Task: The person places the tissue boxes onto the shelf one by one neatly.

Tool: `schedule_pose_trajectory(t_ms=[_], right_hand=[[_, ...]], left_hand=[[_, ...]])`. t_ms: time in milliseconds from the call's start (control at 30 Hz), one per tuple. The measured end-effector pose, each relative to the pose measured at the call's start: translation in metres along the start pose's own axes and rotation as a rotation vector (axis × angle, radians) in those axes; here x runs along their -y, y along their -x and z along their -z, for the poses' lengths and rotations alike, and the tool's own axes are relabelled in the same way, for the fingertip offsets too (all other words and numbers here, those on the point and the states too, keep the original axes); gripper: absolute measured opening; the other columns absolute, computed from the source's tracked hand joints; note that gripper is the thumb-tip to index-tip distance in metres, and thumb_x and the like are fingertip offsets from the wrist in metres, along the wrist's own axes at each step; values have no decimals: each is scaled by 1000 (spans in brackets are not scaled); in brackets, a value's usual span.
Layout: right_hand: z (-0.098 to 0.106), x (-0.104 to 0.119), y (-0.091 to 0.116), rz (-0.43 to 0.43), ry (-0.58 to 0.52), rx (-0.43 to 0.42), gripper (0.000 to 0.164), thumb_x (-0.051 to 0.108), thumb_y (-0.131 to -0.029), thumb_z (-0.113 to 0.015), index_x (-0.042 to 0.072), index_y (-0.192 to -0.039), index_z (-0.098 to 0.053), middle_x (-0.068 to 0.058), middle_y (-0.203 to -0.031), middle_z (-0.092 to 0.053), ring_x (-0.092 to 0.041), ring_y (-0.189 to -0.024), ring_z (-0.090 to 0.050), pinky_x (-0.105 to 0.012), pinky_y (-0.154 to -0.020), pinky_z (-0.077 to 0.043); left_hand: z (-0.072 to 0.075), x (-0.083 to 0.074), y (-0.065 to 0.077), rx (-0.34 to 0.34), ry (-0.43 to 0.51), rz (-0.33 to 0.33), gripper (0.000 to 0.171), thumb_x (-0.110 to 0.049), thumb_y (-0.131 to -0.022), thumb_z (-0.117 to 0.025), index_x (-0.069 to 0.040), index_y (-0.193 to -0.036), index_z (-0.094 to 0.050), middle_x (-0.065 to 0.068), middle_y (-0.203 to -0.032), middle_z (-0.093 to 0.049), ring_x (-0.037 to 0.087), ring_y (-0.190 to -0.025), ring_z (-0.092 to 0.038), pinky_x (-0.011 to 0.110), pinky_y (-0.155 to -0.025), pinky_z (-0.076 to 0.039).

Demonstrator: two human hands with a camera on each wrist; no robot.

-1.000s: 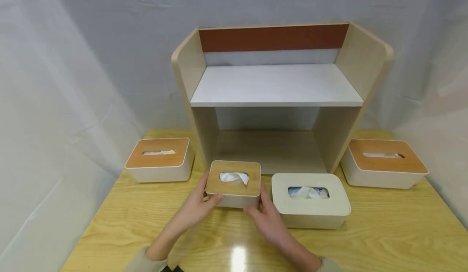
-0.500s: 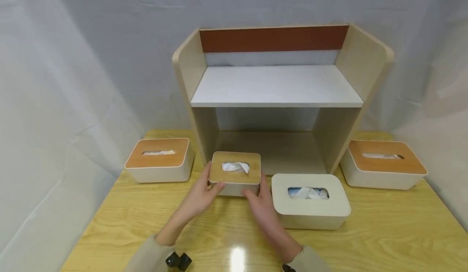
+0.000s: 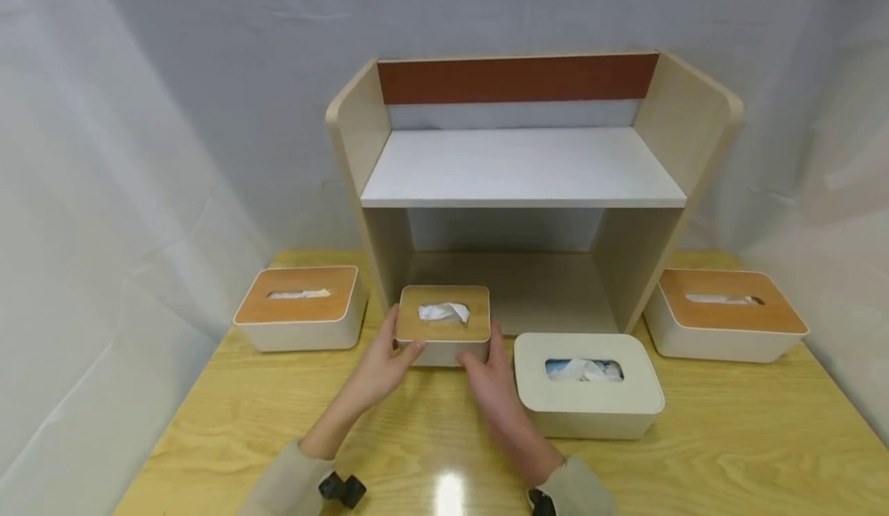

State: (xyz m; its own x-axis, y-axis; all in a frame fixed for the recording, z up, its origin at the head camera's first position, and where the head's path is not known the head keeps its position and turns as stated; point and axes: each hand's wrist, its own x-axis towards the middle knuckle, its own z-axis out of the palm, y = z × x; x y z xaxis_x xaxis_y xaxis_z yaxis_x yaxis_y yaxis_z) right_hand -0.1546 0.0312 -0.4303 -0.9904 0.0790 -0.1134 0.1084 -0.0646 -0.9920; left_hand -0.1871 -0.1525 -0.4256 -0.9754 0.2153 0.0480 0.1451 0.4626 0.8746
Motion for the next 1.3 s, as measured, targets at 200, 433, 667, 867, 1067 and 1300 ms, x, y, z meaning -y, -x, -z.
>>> schedule_pose_trajectory(t_ms=[200,433,667,867,1067,1300], right_hand=[[3,-3,9,32,53,23,89,8,-88,-58,14,-161,-7,-16,-165,-10,-33,-150,-12,-56,-119,-13],[3,-2,23,-8,86,47,93,10,-87,-61,10,-160,-3,-18,-165,-4,-37,-151,-5,-58,-119,-5],[3,-2,21,0,70,51,92,10,-89,-60,10,-160,-1,-18,-165,-4,-36,-151,-8,-55,-120,-7],[2,-2,11,3,41,52,92,13,-90,-58,11,-160,1,-14,-166,-2,-32,-152,-5,-53,-121,-7],[-1,-2,0,36,-25,38,93,9,-88,-57,14,-161,0,-9,-167,-4,-28,-152,0,-56,-120,-4],[-9,0,-13,57,-86,15,90,6,-89,-55,14,-161,0,-8,-167,-4,-27,-152,-1,-54,-120,-6]], left_hand=[[-1,2,-1,-24,11,-10,79,-22,-101,-60,5,-156,-9,30,-158,-21,49,-138,-35,58,-108,-37],[-3,2,-5,-107,19,-62,71,-14,-98,-62,10,-152,-21,31,-151,-35,44,-135,-40,57,-108,-38],[-11,1,-8,-193,72,-21,60,-11,-96,-65,15,-137,-31,33,-129,-47,41,-115,-52,54,-100,-47],[-15,0,-9,-182,145,-19,60,-6,-97,-60,15,-141,-25,36,-139,-38,49,-126,-45,55,-105,-42],[-17,2,-11,-148,155,-65,63,-4,-98,-57,14,-147,-21,37,-147,-32,52,-133,-40,58,-106,-39],[-16,3,-16,-105,157,-70,75,-1,-97,-57,13,-152,-8,36,-153,-25,49,-138,-34,58,-111,-34]])
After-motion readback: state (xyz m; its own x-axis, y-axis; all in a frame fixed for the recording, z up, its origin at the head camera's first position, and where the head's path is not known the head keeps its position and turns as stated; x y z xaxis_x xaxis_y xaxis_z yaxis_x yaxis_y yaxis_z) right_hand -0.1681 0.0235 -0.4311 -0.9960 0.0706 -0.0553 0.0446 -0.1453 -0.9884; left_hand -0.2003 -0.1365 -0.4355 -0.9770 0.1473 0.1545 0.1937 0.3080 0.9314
